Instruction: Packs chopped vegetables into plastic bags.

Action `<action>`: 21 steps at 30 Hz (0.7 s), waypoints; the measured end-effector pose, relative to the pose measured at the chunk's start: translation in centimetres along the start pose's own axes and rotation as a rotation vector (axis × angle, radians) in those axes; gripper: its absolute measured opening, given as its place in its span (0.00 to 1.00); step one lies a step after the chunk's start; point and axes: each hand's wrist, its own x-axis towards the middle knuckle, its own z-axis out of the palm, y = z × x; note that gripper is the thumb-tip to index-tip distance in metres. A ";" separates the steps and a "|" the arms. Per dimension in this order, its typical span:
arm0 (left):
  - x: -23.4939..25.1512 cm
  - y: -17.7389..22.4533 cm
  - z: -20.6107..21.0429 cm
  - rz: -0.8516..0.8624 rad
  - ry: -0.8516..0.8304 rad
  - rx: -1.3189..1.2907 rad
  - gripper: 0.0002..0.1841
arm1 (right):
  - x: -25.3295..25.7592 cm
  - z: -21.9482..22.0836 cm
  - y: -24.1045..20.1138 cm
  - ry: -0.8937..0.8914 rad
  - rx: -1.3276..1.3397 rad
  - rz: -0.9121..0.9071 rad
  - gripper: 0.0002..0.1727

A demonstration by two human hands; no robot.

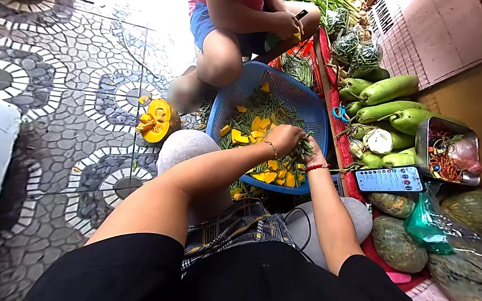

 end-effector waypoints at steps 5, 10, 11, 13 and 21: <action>-0.1 -0.2 -0.2 0.010 -0.033 0.069 0.23 | -0.3 -0.5 -0.2 0.003 -0.075 -0.019 0.27; 0.2 -0.7 -0.1 -0.016 -0.055 0.099 0.22 | -0.4 0.0 0.9 0.072 0.184 -0.112 0.18; 0.3 -0.9 -0.1 -0.023 -0.045 0.069 0.22 | -0.6 0.5 1.0 0.105 0.252 -0.137 0.17; 0.8 -0.9 -0.1 -0.037 0.003 -0.020 0.22 | -0.9 1.6 1.0 0.141 0.300 -0.169 0.15; 2.0 -0.5 -3.6 -0.014 0.145 -0.136 0.20 | -0.6 6.3 -1.3 0.299 0.086 0.005 0.13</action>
